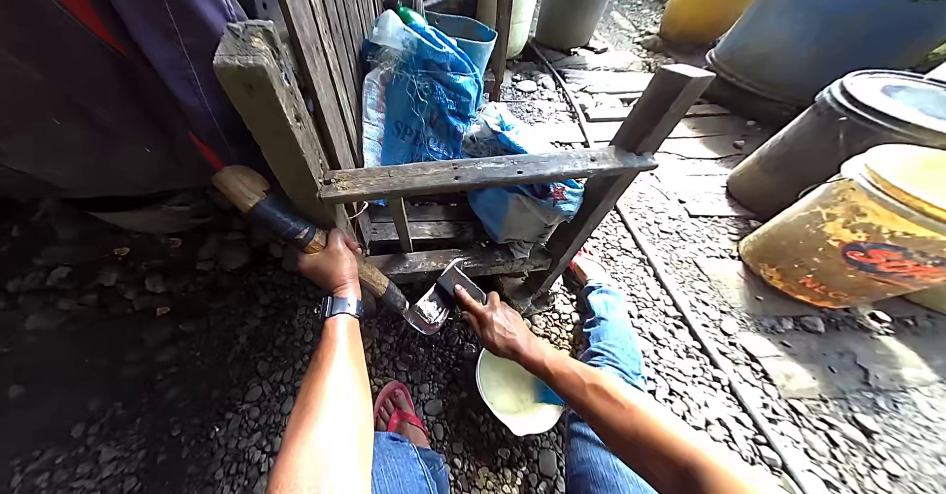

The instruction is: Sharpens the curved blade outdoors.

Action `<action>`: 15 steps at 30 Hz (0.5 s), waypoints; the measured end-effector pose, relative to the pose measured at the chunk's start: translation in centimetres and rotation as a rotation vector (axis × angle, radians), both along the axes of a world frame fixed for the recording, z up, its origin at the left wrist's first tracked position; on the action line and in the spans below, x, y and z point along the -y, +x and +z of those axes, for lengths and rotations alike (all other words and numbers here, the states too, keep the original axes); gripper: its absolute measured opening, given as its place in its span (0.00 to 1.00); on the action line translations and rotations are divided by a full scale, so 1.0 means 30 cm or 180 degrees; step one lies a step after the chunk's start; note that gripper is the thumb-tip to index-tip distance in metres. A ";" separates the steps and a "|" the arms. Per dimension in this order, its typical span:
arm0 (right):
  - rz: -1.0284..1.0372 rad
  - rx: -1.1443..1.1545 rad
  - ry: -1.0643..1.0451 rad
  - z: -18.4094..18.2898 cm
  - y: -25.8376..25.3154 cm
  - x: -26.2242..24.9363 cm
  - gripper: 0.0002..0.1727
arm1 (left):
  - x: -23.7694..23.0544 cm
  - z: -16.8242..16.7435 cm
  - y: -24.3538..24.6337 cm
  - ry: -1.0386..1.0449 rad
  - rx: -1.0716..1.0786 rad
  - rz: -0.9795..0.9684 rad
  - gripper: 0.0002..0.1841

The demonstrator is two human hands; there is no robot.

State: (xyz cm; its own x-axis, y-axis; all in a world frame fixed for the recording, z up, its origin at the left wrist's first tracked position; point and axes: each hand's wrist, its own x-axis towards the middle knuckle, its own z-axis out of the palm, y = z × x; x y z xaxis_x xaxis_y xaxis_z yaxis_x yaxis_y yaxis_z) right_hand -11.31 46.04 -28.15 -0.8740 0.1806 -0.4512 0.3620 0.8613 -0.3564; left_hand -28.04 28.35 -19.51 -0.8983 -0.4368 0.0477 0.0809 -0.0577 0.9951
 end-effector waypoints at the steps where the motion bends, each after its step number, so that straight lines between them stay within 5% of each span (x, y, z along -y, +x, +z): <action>1: -0.0011 -0.0023 -0.0009 0.002 -0.011 -0.008 0.33 | 0.001 -0.001 0.002 -0.0005 0.0026 -0.0006 0.08; 5: -0.0469 0.0204 -0.0094 0.056 -0.170 -0.034 0.33 | 0.003 -0.008 0.004 0.0002 0.0047 0.0011 0.09; 11: -0.0036 0.0071 0.0000 0.022 -0.036 0.000 0.33 | -0.001 -0.002 0.011 0.0007 -0.0082 -0.0010 0.07; 15: -0.0449 0.0202 -0.0095 0.067 -0.177 -0.014 0.33 | 0.004 -0.007 0.016 -0.0076 -0.0144 0.0008 0.08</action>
State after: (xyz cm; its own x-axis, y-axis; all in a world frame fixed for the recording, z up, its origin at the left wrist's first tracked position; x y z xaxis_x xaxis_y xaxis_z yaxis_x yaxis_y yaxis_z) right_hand -16.61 46.47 -26.15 -0.8104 0.2854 -0.5116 0.5014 0.7897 -0.3536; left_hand -27.57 28.22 -19.70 -0.8938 -0.4375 0.0986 0.1259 -0.0337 0.9915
